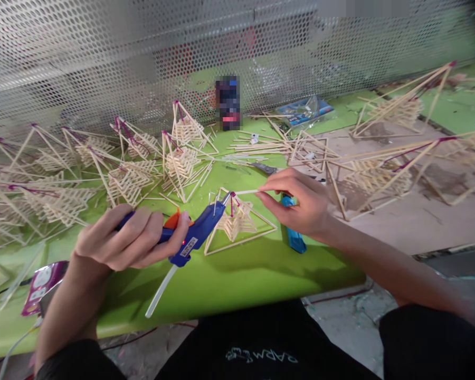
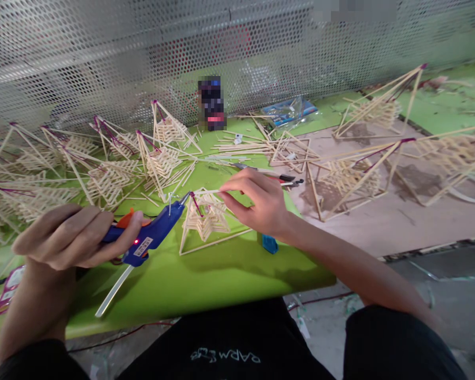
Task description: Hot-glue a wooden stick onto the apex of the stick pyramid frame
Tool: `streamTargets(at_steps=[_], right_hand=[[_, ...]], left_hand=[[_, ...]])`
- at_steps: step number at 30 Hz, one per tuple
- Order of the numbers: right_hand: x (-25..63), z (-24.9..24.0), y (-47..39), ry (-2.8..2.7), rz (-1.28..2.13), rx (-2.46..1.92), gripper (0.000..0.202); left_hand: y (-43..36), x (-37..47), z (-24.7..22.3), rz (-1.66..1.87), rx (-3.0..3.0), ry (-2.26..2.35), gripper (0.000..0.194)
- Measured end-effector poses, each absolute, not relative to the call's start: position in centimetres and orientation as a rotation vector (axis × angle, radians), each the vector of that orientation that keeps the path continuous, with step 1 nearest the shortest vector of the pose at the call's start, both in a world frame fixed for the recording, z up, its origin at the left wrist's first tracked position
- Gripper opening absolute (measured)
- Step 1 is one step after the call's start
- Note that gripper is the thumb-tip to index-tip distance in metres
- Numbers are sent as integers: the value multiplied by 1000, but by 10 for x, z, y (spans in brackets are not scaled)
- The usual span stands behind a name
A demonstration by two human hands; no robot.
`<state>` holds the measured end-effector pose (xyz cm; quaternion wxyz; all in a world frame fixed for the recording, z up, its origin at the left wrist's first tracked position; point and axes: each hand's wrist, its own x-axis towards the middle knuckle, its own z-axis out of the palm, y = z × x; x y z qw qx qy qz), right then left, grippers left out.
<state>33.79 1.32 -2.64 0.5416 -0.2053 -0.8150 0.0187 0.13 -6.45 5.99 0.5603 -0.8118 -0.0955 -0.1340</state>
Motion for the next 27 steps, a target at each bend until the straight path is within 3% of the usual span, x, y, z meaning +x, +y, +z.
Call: streamTargets(at_steps=[5, 12, 21, 27], right_hand=[[338, -27, 13, -1932, 47, -501, 24], [338, -28, 14, -1930, 37, -496, 22], [336, -30, 14, -1923, 56, -500, 22], [337, -30, 13, -1921, 71, -504, 23]], left_hand=[[-63, -6, 59, -316, -1936, -173, 27], [-66, -5, 56, -429, -2110, -362, 48], [-58, 9, 62, -499, -2133, -306, 26], [-61, 1, 53, -385, -2052, -342, 32]])
